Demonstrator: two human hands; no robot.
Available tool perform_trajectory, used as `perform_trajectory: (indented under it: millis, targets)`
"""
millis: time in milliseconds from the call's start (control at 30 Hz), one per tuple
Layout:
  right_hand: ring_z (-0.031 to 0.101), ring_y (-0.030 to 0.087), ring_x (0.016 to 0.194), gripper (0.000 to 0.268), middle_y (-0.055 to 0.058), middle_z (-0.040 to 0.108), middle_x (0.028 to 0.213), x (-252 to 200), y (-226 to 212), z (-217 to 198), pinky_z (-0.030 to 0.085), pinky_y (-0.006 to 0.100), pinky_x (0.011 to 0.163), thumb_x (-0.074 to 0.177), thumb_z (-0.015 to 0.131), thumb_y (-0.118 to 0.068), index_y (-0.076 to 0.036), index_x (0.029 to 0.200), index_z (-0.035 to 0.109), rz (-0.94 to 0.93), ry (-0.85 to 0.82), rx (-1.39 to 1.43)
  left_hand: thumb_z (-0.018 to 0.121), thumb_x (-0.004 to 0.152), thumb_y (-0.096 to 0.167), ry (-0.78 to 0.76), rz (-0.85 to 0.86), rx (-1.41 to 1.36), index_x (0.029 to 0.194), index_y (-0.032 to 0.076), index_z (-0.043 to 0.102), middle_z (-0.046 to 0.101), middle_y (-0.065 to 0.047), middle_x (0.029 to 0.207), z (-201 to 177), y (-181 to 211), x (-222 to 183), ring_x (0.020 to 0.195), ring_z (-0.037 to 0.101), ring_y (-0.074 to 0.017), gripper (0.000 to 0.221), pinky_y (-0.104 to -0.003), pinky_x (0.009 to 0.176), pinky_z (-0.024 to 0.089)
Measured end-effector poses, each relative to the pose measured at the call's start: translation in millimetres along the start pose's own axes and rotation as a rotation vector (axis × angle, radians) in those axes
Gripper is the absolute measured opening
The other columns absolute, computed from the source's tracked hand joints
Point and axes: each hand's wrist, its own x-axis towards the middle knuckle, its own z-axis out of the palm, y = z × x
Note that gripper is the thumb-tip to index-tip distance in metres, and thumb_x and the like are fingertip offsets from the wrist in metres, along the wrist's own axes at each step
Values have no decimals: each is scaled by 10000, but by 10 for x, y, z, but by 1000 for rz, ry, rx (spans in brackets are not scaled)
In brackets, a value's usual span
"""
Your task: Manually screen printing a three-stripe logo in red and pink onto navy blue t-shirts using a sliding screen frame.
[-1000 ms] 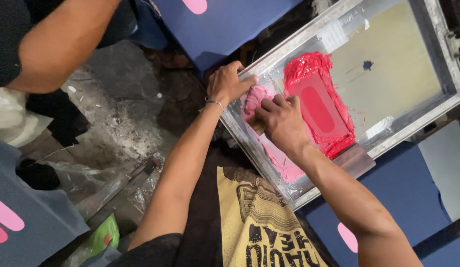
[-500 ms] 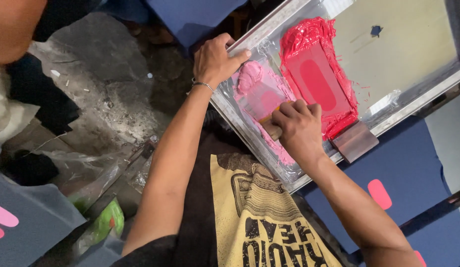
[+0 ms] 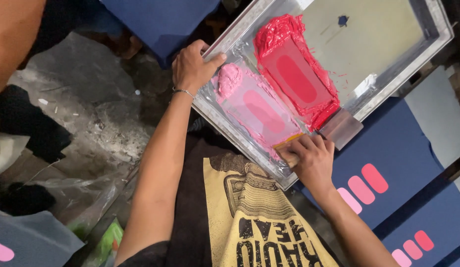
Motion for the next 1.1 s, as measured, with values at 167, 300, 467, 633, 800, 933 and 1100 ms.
perform_trajectory:
  millis: [167, 300, 467, 633, 800, 933, 1100]
  targets:
    - [586, 221, 921, 178, -67, 602, 889, -84, 111, 56, 398, 383, 850, 772, 755, -149, -251, 864, 642, 86, 31, 95, 717, 799, 625, -44, -52, -54, 1027, 168, 704, 774, -81, 1007, -92, 47, -27, 990, 706, -368, 511, -512, 850, 516]
    - [653, 217, 913, 88, -92, 672, 885, -57, 112, -68, 448, 344, 870, 837, 768, -237, -290, 880, 714, 331, 75, 356, 702, 781, 627, -78, -86, -94, 1103, 177, 726, 773, -75, 1047, -145, 66, -53, 1082, 700, -365, 554, -499, 936, 530]
    - [696, 300, 910, 205, -24, 746, 911, 47, -30, -109, 515, 388, 860, 785, 737, -18, -201, 879, 747, 561, 94, 584, 708, 780, 642, -92, -78, -56, 1113, 178, 725, 770, -80, 1052, -121, 88, -39, 1077, 705, -359, 571, -497, 927, 537]
    - [699, 321, 883, 213, 39, 753, 933, -95, 4, -87, 526, 406, 828, 775, 701, -35, -175, 928, 750, 870, 11, 700, 711, 785, 666, -111, -63, -36, 1120, 197, 719, 762, -60, 1055, -73, 22, 3, 1085, 702, -331, 577, -480, 921, 539]
    - [656, 502, 1069, 424, 289, 695, 1069, -506, 59, 182, 501, 566, 884, 833, 704, -66, -34, 1256, 695, 1243, 70, 898, 731, 805, 658, -77, -71, -17, 1120, 191, 723, 759, -108, 1074, -22, -31, 30, 1084, 693, -396, 564, -542, 933, 531]
    - [649, 389, 1015, 438, 256, 672, 1070, -699, -99, 489, 525, 535, 843, 819, 731, -102, -26, 1246, 670, 1422, 235, 954, 739, 818, 651, -105, -60, 14, 1121, 215, 724, 752, -101, 1083, 36, -83, 54, 1103, 684, -384, 531, -529, 940, 528]
    - [636, 492, 1085, 605, 327, 604, 1154, -563, -269, 401, 531, 567, 887, 793, 770, -92, 66, 1343, 573, 1529, 310, 824, 739, 852, 602, -78, -60, -8, 1115, 207, 713, 749, -104, 1066, 66, -131, 68, 1094, 681, -400, 476, -521, 942, 508]
